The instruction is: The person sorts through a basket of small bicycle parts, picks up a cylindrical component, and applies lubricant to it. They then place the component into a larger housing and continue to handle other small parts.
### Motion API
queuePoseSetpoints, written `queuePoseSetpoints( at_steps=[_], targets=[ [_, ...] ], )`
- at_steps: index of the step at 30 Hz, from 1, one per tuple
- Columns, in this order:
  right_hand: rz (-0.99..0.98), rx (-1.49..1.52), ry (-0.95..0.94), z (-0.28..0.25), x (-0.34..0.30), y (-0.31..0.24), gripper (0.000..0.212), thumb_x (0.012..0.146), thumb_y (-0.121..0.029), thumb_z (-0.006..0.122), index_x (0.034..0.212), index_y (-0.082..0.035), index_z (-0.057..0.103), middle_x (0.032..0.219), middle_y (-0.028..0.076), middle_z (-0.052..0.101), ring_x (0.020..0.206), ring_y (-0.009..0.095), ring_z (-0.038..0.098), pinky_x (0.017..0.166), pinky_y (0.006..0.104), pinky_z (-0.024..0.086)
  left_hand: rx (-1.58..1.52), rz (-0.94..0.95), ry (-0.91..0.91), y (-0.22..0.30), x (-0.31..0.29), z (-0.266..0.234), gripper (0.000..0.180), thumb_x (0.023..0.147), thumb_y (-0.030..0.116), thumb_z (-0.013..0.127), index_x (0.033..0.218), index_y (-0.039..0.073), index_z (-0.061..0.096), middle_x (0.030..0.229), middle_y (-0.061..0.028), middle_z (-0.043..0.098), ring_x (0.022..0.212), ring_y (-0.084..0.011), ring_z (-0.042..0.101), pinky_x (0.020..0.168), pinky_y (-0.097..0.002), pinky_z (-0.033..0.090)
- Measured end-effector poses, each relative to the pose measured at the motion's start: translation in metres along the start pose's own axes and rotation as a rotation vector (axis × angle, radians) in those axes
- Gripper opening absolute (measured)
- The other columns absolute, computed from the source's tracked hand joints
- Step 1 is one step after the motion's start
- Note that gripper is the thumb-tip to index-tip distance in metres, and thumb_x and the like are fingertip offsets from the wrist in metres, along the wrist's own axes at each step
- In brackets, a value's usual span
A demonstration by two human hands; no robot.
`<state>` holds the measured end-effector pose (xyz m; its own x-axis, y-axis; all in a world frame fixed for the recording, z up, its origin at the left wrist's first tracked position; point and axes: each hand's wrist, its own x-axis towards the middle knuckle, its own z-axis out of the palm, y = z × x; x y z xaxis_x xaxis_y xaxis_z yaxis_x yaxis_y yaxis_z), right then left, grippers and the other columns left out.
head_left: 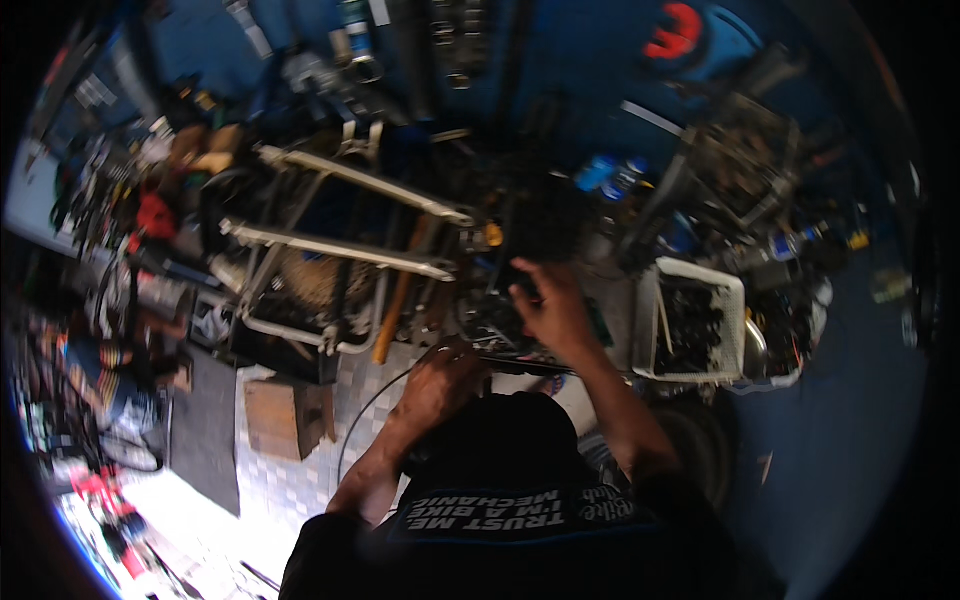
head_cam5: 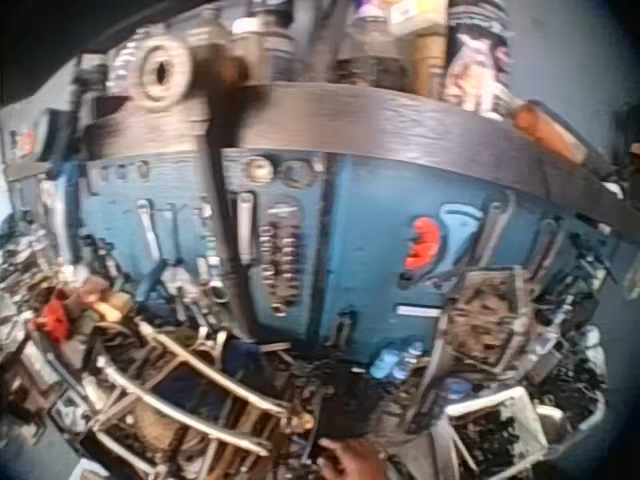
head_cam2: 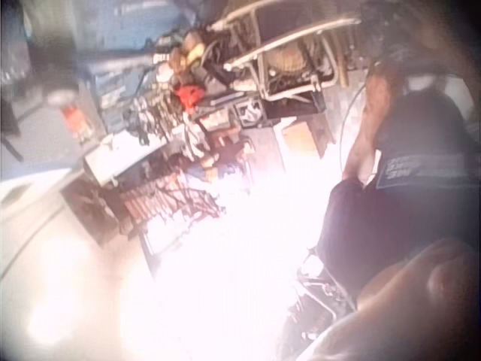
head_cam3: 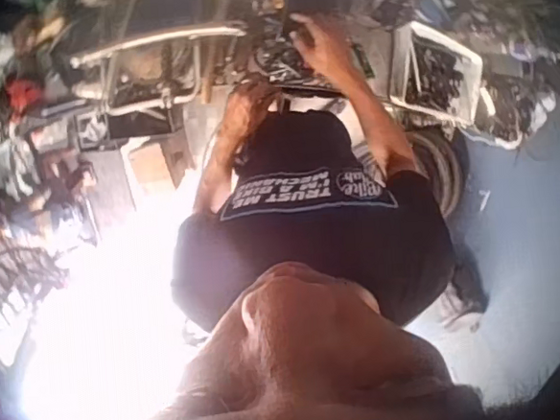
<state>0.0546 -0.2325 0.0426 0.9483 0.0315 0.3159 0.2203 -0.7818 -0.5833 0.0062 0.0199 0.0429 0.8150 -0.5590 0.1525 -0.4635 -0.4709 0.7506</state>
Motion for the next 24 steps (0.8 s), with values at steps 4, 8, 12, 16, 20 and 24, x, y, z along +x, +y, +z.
queuePoseSetpoints(
  at_steps=[4, 8, 12, 16, 20, 24],
  targets=[
    [0.038, 0.143, -0.096, -0.017, -0.037, -0.001, 0.023, 0.099, -0.015, 0.072, 0.121, -0.016, 0.075, 0.105, 0.01, 0.076, 0.102, 0.029, 0.068, 0.087, 0.0417, 0.056, -0.026, 0.079, -0.081, 0.016, 0.017, 0.003, 0.016, 0.094, 0.023, 0.08, 0.097, 0.008, 0.081, 0.098, -0.0092, 0.076, 0.094, -0.0317, 0.074, 0.085, -0.0432, 0.059],
    [0.061, 0.117, 0.047, -0.032, -0.067, 0.001, 0.014, 0.097, -0.016, 0.074, 0.108, -0.009, 0.078, 0.087, 0.005, 0.075, 0.084, 0.027, 0.067, 0.079, 0.0412, 0.055, -0.077, 0.124, -0.34, 0.023, 0.037, 0.01, 0.022, 0.095, 0.031, 0.079, 0.095, 0.008, 0.083, 0.103, -0.0068, 0.079, 0.096, -0.0295, 0.075, 0.087, -0.0414, 0.059],
    [0.097, 0.037, 0.18, -0.058, -0.087, 0.007, 0.015, 0.094, -0.023, 0.079, 0.094, -0.007, 0.079, 0.081, 0.005, 0.073, 0.08, 0.026, 0.065, 0.075, 0.0388, 0.055, -0.04, 0.219, -0.489, 0.045, 0.065, 0.021, 0.03, 0.094, 0.04, 0.078, 0.094, 0.011, 0.084, 0.102, -0.0036, 0.079, 0.096, -0.0277, 0.074, 0.088, -0.0411, 0.058],
    [0.171, -0.001, 0.186, -0.087, -0.108, 0.019, 0.03, 0.089, -0.033, 0.082, 0.08, -0.006, 0.075, 0.073, 0.007, 0.067, 0.075, 0.028, 0.061, 0.07, 0.0407, 0.053, -0.009, 0.293, -0.525, 0.079, 0.086, 0.038, 0.032, 0.092, 0.043, 0.079, 0.095, 0.012, 0.083, 0.102, -0.0044, 0.078, 0.099, -0.0286, 0.074, 0.09, -0.0415, 0.057],
    [0.204, 0.052, 0.109, -0.109, -0.135, 0.039, 0.043, 0.094, -0.045, 0.075, 0.074, -0.007, 0.074, 0.071, 0.009, 0.067, 0.072, 0.03, 0.063, 0.068, 0.0432, 0.052, 0.024, 0.338, -0.498, 0.112, 0.095, 0.067, 0.033, 0.092, 0.043, 0.079, 0.098, 0.011, 0.082, 0.105, -0.0054, 0.078, 0.104, -0.0298, 0.073, 0.09, -0.0431, 0.057],
    [0.18, 0.123, 0.068, -0.146, -0.168, 0.069, 0.042, 0.098, -0.044, 0.07, 0.077, -0.009, 0.078, 0.072, 0.01, 0.07, 0.071, 0.031, 0.066, 0.067, 0.0454, 0.053, 0.063, 0.232, -0.48, 0.153, 0.099, 0.111, 0.036, 0.092, 0.042, 0.08, 0.101, 0.007, 0.08, 0.108, -0.009, 0.078, 0.102, -0.033, 0.073, 0.088, -0.045, 0.057]
  ],
)
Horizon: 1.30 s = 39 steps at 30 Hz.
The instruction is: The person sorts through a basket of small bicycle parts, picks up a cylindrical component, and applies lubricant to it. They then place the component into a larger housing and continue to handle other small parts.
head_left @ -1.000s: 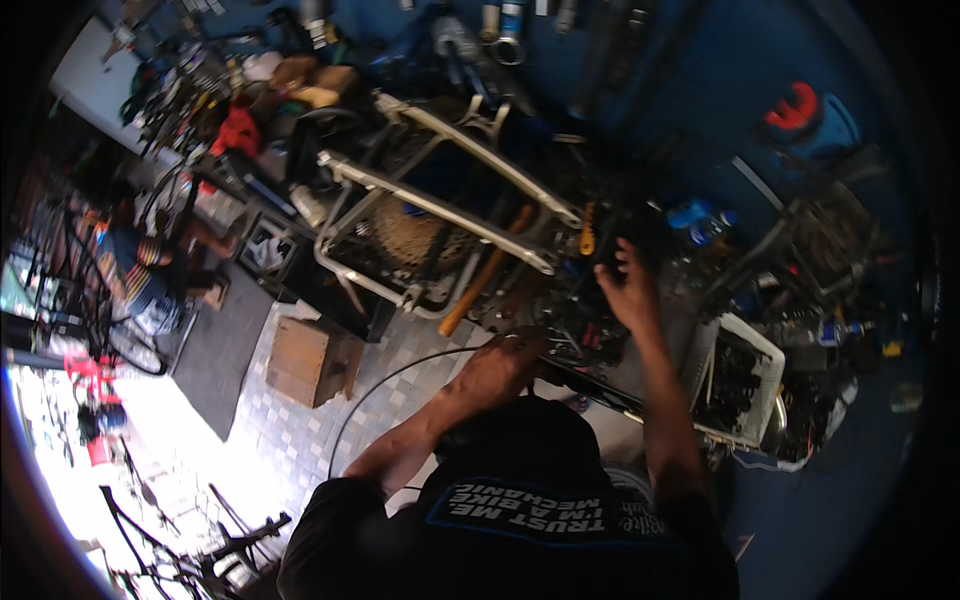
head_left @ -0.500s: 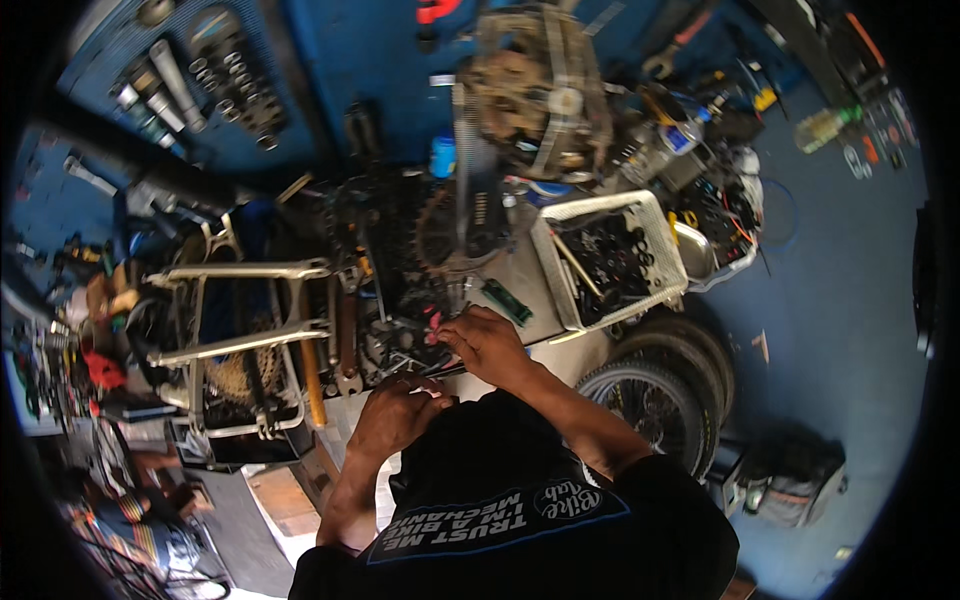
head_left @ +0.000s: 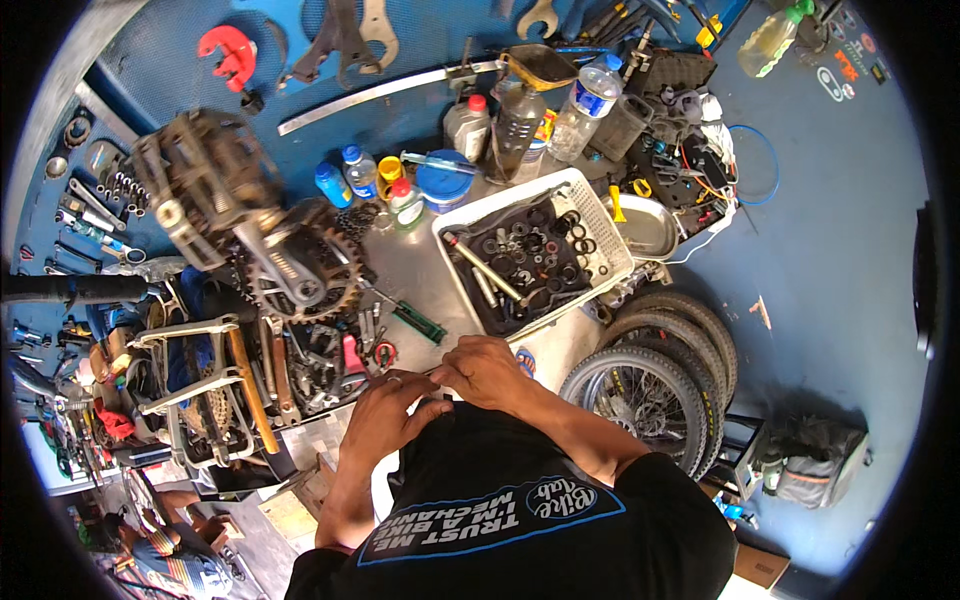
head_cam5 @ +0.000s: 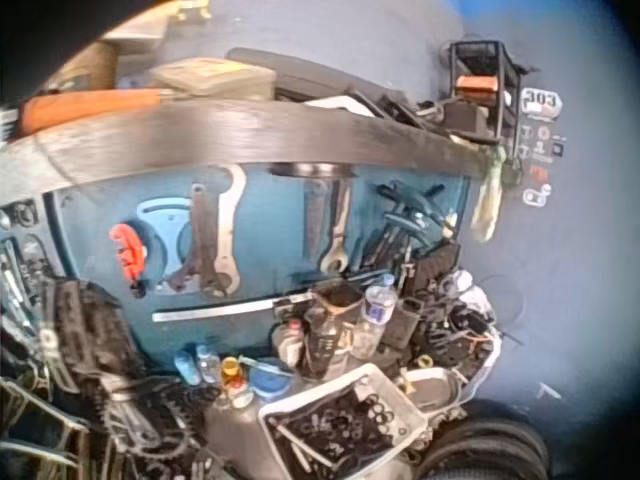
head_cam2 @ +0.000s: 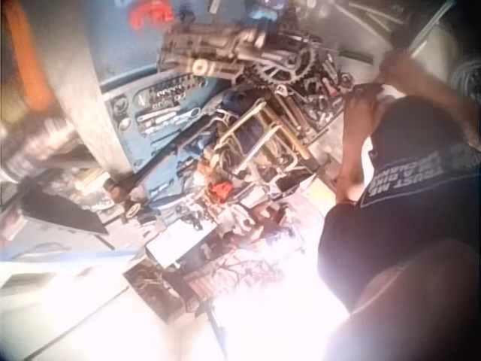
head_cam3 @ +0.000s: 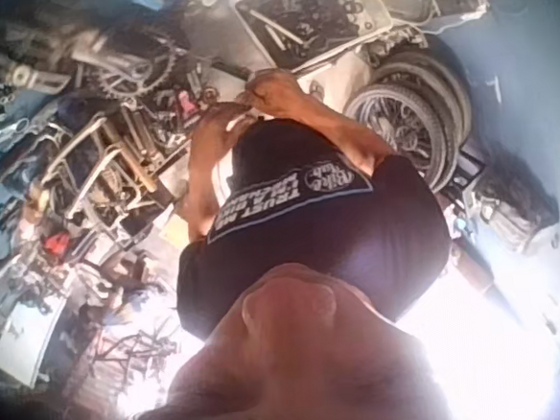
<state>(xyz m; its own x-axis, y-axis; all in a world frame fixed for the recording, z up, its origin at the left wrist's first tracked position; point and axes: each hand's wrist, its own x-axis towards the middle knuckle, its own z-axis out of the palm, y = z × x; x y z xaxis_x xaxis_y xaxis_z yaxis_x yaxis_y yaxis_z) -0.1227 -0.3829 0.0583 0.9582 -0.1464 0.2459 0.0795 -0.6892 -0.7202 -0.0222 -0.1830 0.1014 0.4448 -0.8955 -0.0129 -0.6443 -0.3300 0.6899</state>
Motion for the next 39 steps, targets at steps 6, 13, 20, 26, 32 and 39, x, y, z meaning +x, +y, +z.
queuePoseSetpoints(
  at_steps=[6, 13, 20, 26, 32, 39],
  targets=[
    [0.133, 0.017, 0.172, -0.101, -0.051, 0.085, 0.02, 0.095, -0.018, 0.072, 0.112, -0.014, 0.082, 0.088, 0.011, 0.073, 0.081, 0.032, 0.069, 0.073, 0.0419, 0.057, 0.082, -0.238, 0.255, 0.036, 0.073, 0.069, 0.032, 0.093, 0.028, 0.081, 0.113, 0.004, 0.075, 0.108, -0.02, 0.076, 0.1, -0.0396, 0.073, 0.086, -0.0476, 0.058],
    [0.201, -0.117, 0.325, -0.205, -0.076, 0.161, 0.058, 0.089, 0.004, 0.07, 0.144, -0.015, 0.068, 0.122, 0.016, 0.068, 0.111, 0.034, 0.065, 0.092, 0.0413, 0.055, 0.085, -0.474, 0.435, 0.043, 0.119, 0.107, 0.052, 0.096, 0.029, 0.079, 0.136, 0.001, 0.063, 0.11, -0.0249, 0.074, 0.098, -0.0402, 0.074, 0.084, -0.0495, 0.058],
    [0.295, -0.289, 0.343, -0.221, -0.072, 0.208, 0.049, 0.096, -0.013, 0.071, 0.144, -0.007, 0.063, 0.121, 0.021, 0.067, 0.116, 0.042, 0.063, 0.099, 0.0494, 0.052, 0.085, -0.626, 0.453, 0.018, 0.13, 0.14, 0.059, 0.095, 0.02, 0.073, 0.147, 0.002, 0.051, 0.098, -0.0234, 0.075, 0.081, -0.0416, 0.075, 0.074, -0.051, 0.058],
    [0.378, -0.412, 0.196, -0.217, -0.067, 0.207, 0.037, 0.092, -0.016, 0.074, 0.128, -0.01, 0.072, 0.115, 0.013, 0.071, 0.11, 0.038, 0.063, 0.098, 0.0493, 0.052, 0.09, -0.605, 0.432, 0.0, 0.127, 0.145, 0.055, 0.094, 0.017, 0.071, 0.144, 0.002, 0.052, 0.097, -0.0263, 0.075, 0.085, -0.0434, 0.075, 0.073, -0.0514, 0.059],
    [0.261, -0.491, 0.212, -0.214, -0.047, 0.19, 0.037, 0.09, -0.017, 0.076, 0.126, -0.009, 0.074, 0.11, 0.012, 0.07, 0.111, 0.035, 0.061, 0.098, 0.0475, 0.049, 0.097, -0.595, 0.473, -0.017, 0.115, 0.141, 0.053, 0.094, 0.015, 0.071, 0.141, 0.001, 0.054, 0.097, -0.025, 0.076, 0.085, -0.0435, 0.076, 0.074, -0.0515, 0.059],
    [0.154, -0.465, 0.164, -0.22, -0.026, 0.195, 0.033, 0.09, -0.017, 0.076, 0.122, -0.009, 0.075, 0.106, 0.012, 0.069, 0.108, 0.036, 0.061, 0.097, 0.0477, 0.048, 0.286, -0.582, 0.55, 0.007, 0.106, 0.117, 0.059, 0.092, 0.008, 0.073, 0.146, 0.004, 0.051, 0.116, -0.0265, 0.071, 0.108, -0.0475, 0.069, 0.088, -0.0547, 0.057]
  ],
)
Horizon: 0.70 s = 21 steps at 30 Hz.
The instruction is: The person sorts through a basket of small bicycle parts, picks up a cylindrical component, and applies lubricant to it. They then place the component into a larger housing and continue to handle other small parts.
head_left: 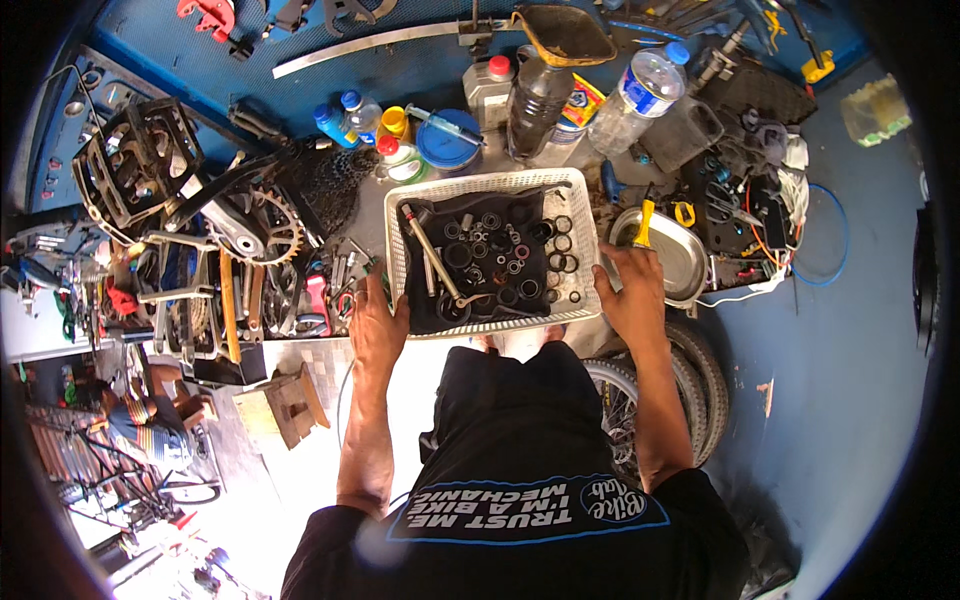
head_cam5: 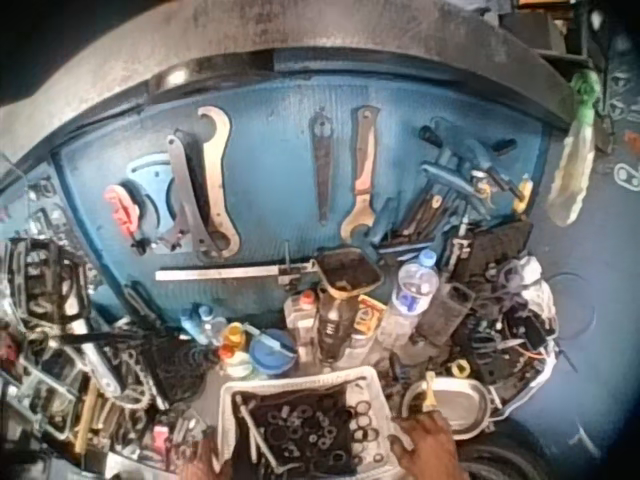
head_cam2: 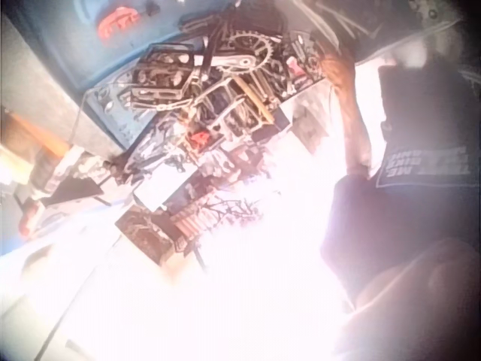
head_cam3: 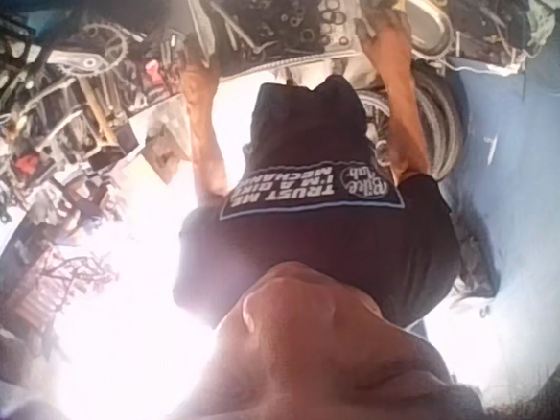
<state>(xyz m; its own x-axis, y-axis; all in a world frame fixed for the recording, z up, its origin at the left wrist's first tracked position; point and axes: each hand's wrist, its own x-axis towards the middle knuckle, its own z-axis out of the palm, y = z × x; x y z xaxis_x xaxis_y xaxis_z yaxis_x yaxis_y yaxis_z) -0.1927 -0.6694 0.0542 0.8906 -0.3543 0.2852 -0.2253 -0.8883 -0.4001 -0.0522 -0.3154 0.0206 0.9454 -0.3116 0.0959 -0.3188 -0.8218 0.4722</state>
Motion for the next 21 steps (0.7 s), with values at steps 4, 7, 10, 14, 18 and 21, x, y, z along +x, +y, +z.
queuePoseSetpoints(
  at_steps=[4, 7, 10, 14, 18, 21],
  targets=[
    [-0.047, 0.086, -0.096, -0.009, 0.018, 0.01, 0.035, 0.091, -0.015, 0.078, 0.125, -0.008, 0.073, 0.11, 0.014, 0.07, 0.11, 0.037, 0.06, 0.099, 0.0465, 0.048, -0.004, 0.049, 0.123, 0.039, -0.002, -0.004, 0.05, 0.092, 0.005, 0.074, 0.14, 0.007, 0.058, 0.121, -0.023, 0.07, 0.113, -0.0451, 0.067, 0.093, -0.0528, 0.057],
    [-0.165, 0.118, -0.062, -0.014, 0.033, 0.029, 0.036, 0.09, -0.014, 0.079, 0.126, -0.008, 0.073, 0.11, 0.014, 0.07, 0.11, 0.036, 0.061, 0.099, 0.0461, 0.048, -0.146, -0.111, -0.016, 0.063, -0.003, 0.005, 0.035, 0.093, 0.009, 0.075, 0.127, 0.005, 0.066, 0.115, -0.0211, 0.073, 0.106, -0.0436, 0.071, 0.088, -0.0516, 0.058],
    [-0.22, 0.192, -0.082, -0.024, 0.049, 0.053, 0.035, 0.092, -0.019, 0.077, 0.125, -0.009, 0.073, 0.109, 0.013, 0.07, 0.109, 0.036, 0.061, 0.105, 0.0488, 0.046, -0.121, -0.22, -0.009, 0.078, -0.006, 0.024, 0.03, 0.095, 0.013, 0.074, 0.123, 0.004, 0.068, 0.111, -0.0217, 0.074, 0.102, -0.0441, 0.072, 0.085, -0.0526, 0.058],
    [-0.269, 0.256, -0.162, -0.034, 0.068, 0.083, 0.035, 0.094, -0.02, 0.076, 0.127, -0.01, 0.072, 0.112, 0.014, 0.071, 0.109, 0.037, 0.061, 0.105, 0.0506, 0.047, 0.046, -0.304, 0.067, 0.074, 0.002, 0.054, 0.03, 0.097, 0.024, 0.075, 0.119, 0.004, 0.071, 0.104, -0.0209, 0.077, 0.091, -0.0394, 0.076, 0.076, -0.0469, 0.059],
    [-0.391, 0.268, -0.191, -0.034, 0.079, 0.095, 0.035, 0.093, -0.02, 0.077, 0.126, -0.011, 0.072, 0.112, 0.013, 0.07, 0.106, 0.037, 0.062, 0.101, 0.0489, 0.048, 0.207, -0.409, 0.045, 0.083, 0.018, 0.072, 0.048, 0.093, 0.03, 0.078, 0.13, 0.008, 0.056, 0.096, -0.0257, 0.076, 0.089, -0.0479, 0.073, 0.078, -0.0576, 0.056],
    [-0.44, 0.299, -0.225, -0.032, 0.085, 0.091, 0.036, 0.091, -0.018, 0.078, 0.126, -0.011, 0.072, 0.115, 0.012, 0.07, 0.108, 0.034, 0.063, 0.1, 0.0471, 0.049, 0.165, -0.461, -0.016, 0.085, 0.027, 0.077, 0.055, 0.093, 0.029, 0.075, 0.136, 0.01, 0.047, 0.095, -0.0294, 0.075, 0.091, -0.0511, 0.072, 0.079, -0.0599, 0.055]
  ],
)
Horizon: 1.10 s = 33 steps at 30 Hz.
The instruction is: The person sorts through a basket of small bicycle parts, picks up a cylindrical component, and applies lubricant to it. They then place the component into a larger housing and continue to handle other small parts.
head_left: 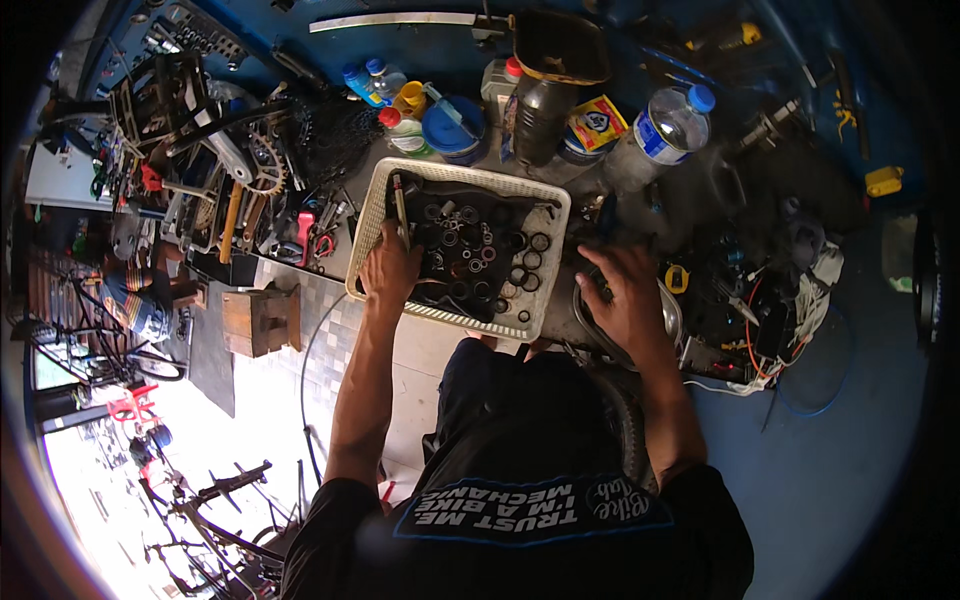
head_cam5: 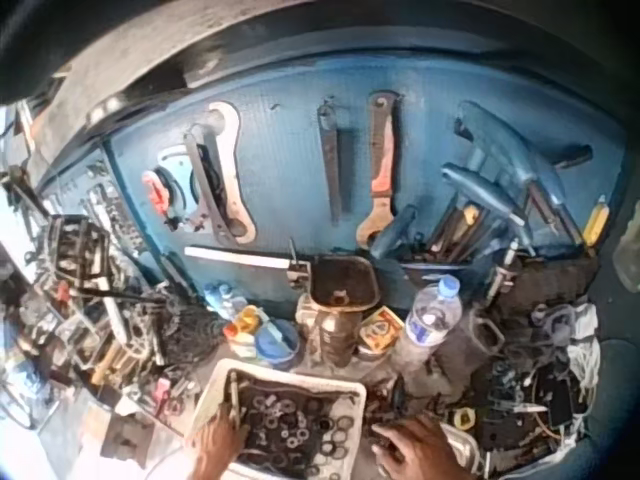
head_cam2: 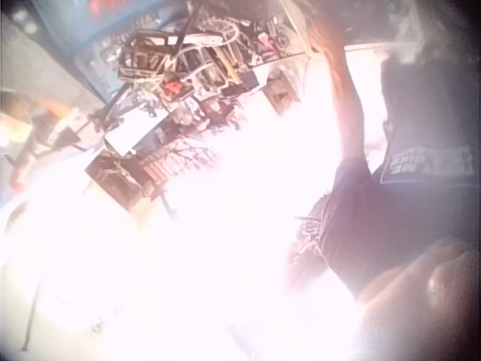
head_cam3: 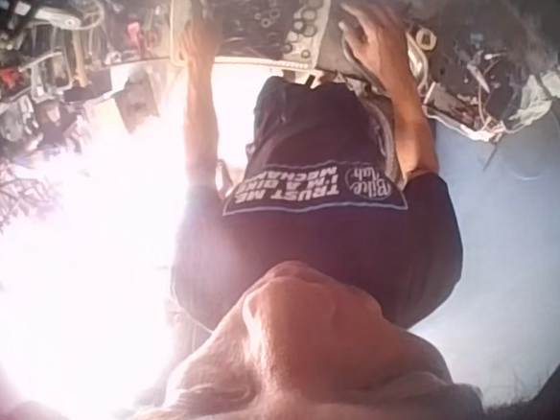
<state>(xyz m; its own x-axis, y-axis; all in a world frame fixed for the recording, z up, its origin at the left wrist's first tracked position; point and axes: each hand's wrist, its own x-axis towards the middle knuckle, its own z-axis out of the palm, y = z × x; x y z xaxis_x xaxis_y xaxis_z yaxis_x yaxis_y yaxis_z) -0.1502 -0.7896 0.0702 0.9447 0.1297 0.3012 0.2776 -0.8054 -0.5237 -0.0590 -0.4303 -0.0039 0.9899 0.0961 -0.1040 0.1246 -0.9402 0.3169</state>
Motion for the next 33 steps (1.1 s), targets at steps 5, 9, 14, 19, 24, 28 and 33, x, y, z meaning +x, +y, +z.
queuePoseSetpoints(
  at_steps=[5, 9, 14, 19, 24, 28, 33],
  targets=[
    [-0.047, 0.064, -0.019, 0.013, 0.017, -0.01, 0.037, 0.091, -0.016, 0.078, 0.127, -0.01, 0.07, 0.115, 0.011, 0.071, 0.109, 0.032, 0.063, 0.099, 0.0462, 0.049, 0.014, -0.057, 0.034, -0.007, 0.003, 0.005, 0.047, 0.093, 0.021, 0.069, 0.133, 0.011, 0.046, 0.095, -0.0312, 0.074, 0.092, -0.0526, 0.072, 0.079, -0.0624, 0.055],
    [-0.07, 0.055, -0.028, 0.024, 0.029, -0.019, 0.036, 0.093, -0.017, 0.077, 0.127, -0.009, 0.07, 0.115, 0.01, 0.07, 0.11, 0.032, 0.062, 0.099, 0.0467, 0.049, 0.161, -0.056, 0.003, -0.002, 0.005, -0.023, 0.036, 0.095, 0.014, 0.062, 0.128, 0.009, 0.052, 0.098, -0.0281, 0.075, 0.092, -0.0475, 0.074, 0.078, -0.0611, 0.058],
    [-0.098, 0.072, -0.066, 0.043, 0.046, -0.035, 0.036, 0.094, -0.017, 0.076, 0.128, -0.009, 0.069, 0.114, 0.012, 0.07, 0.107, 0.032, 0.064, 0.098, 0.0467, 0.049, 0.312, 0.108, -0.033, -0.023, 0.018, -0.033, 0.021, 0.097, 0.006, 0.059, 0.117, 0.009, 0.055, 0.101, -0.0201, 0.074, 0.092, -0.0413, 0.077, 0.074, -0.0525, 0.064],
    [-0.12, 0.053, -0.077, 0.059, 0.056, -0.052, 0.039, 0.094, -0.018, 0.076, 0.13, -0.01, 0.068, 0.113, 0.012, 0.07, 0.106, 0.033, 0.065, 0.096, 0.0471, 0.049, 0.273, 0.228, 0.017, -0.026, 0.011, -0.032, 0.014, 0.098, 0.005, 0.06, 0.111, 0.008, 0.058, 0.105, -0.0197, 0.073, 0.092, -0.0409, 0.076, 0.075, -0.0513, 0.064],
    [-0.102, -0.001, -0.088, 0.083, 0.054, -0.054, 0.042, 0.092, -0.02, 0.078, 0.132, -0.011, 0.067, 0.114, 0.011, 0.069, 0.107, 0.033, 0.064, 0.095, 0.047, 0.049, 0.067, 0.267, 0.061, -0.028, 0.005, -0.043, 0.014, 0.098, 0.007, 0.062, 0.112, 0.008, 0.06, 0.11, -0.0216, 0.071, 0.092, -0.044, 0.074, 0.077, -0.0531, 0.062],
    [-0.022, -0.23, -0.163, 0.098, 0.051, -0.05, 0.047, 0.089, -0.018, 0.079, 0.135, -0.012, 0.068, 0.123, 0.012, 0.068, 0.116, 0.033, 0.062, 0.099, 0.0467, 0.048, -0.179, 0.271, 0.081, -0.011, -0.015, -0.057, 0.027, 0.096, 0.017, 0.072, 0.121, 0.009, 0.063, 0.107, -0.021, 0.072, 0.095, -0.0431, 0.073, 0.077, -0.0538, 0.06],
    [-0.024, -0.393, -0.249, 0.118, 0.049, -0.034, 0.053, 0.084, -0.015, 0.078, 0.137, -0.013, 0.068, 0.132, 0.012, 0.062, 0.127, 0.031, 0.055, 0.109, 0.0493, 0.04, -0.529, 0.376, -0.083, 0.002, -0.044, -0.058, 0.024, 0.095, 0.021, 0.077, 0.115, 0.009, 0.071, 0.105, -0.0149, 0.076, 0.096, -0.038, 0.075, 0.078, -0.0466, 0.059]
  ],
)
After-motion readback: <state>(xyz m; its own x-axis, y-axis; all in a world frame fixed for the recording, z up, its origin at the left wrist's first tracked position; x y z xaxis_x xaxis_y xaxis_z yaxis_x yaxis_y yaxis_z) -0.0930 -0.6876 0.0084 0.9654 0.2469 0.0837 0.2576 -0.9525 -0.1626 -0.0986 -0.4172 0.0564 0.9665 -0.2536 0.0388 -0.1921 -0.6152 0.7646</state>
